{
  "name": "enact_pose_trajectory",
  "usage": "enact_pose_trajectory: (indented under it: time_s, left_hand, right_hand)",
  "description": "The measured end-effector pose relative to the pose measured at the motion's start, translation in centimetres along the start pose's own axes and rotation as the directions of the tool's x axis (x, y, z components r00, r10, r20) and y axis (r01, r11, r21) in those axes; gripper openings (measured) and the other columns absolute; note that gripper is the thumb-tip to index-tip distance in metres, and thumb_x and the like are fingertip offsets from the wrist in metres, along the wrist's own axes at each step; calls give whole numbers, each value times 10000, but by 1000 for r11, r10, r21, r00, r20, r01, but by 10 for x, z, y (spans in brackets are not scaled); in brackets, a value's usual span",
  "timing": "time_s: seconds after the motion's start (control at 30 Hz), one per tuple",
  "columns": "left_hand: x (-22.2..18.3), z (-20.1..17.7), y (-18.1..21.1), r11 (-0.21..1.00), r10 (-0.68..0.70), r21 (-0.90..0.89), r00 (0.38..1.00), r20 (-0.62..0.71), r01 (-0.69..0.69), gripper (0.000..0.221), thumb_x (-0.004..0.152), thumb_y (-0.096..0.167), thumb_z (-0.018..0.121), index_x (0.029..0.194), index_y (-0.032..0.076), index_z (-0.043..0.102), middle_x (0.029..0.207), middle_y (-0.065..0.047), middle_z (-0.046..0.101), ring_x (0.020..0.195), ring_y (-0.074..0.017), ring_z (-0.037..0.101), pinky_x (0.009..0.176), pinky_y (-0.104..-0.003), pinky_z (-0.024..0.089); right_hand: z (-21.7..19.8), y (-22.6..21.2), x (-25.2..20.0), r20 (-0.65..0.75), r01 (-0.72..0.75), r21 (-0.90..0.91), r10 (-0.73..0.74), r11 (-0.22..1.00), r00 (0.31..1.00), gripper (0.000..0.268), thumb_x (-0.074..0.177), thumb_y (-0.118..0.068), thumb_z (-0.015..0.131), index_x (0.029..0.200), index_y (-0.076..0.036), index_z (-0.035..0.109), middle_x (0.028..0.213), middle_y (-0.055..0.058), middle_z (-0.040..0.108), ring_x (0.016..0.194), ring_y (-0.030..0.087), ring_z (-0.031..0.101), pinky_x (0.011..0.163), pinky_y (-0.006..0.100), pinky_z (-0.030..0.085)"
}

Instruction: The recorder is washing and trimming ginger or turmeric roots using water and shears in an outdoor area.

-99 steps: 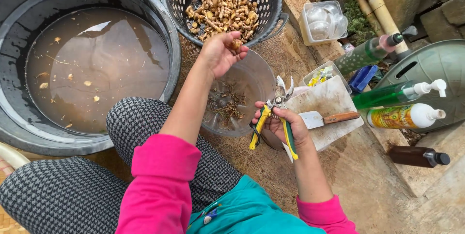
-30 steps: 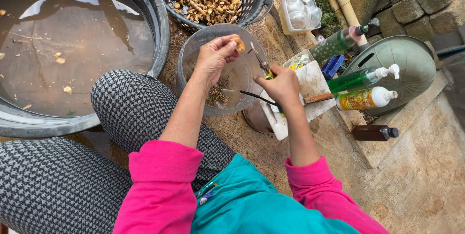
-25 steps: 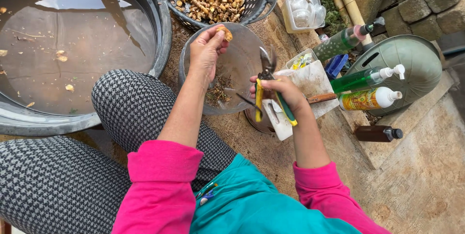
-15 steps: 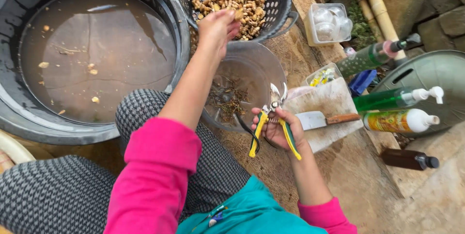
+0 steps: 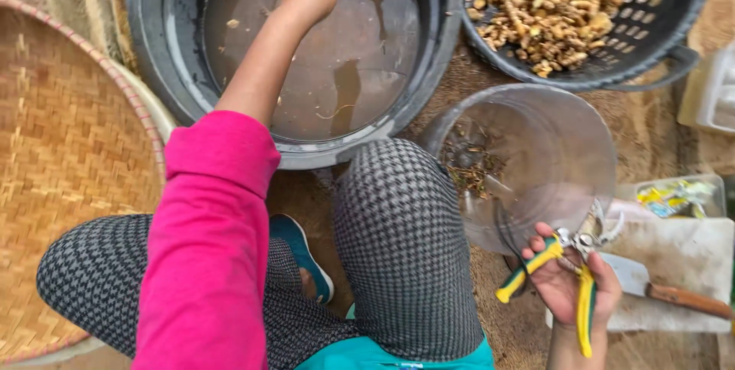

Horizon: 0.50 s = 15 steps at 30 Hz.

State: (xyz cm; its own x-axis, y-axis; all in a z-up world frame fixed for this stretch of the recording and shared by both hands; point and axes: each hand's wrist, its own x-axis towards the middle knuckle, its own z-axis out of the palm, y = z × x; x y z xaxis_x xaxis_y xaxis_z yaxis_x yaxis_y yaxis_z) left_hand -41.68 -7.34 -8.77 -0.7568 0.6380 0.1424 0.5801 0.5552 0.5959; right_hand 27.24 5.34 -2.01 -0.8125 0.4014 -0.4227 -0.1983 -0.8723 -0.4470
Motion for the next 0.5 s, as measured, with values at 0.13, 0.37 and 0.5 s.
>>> enact_pose_trajectory:
  time_s: [0.13, 0.37, 0.5]
  left_hand:
    - [-84, -6, -80, 943, -257, 229, 965, 45, 240, 217, 841, 28, 643, 989, 150, 743, 1069, -160, 727, 1043, -381, 671, 896, -494, 528]
    - [-118, 35, -125, 946, -23, 319, 992, -121, 61, 369, 823, 52, 688, 1150, 209, 752, 1230, -138, 645, 1151, -326, 609, 1008, -530, 360]
    - [-116, 56, -145, 829, -129, 559, 965, 227, -21, 307, 885, 65, 668, 1161, 182, 736, 1227, -118, 661, 1130, -308, 630, 1089, -581, 311]
  right_hand:
    - [-42, -5, -4, -109, 63, 14, -61, 998, 992, 881, 1029, -482, 612, 1453, 255, 380, 1318, 257, 536, 1268, 340, 495, 1156, 477, 340]
    - [-74, -24, -13, -82, -77, 57, 82, 995, 993, 832, 994, -508, 664, 1410, 168, 416, 1202, 221, 516, 1164, 348, 473, 1066, 467, 342]
    - [-62, -22, -19, -157, -81, -1, 80, 997, 984, 889, 956, -518, 700, 1434, 191, 456, 1217, 219, 528, 1141, 332, 474, 1047, 466, 338]
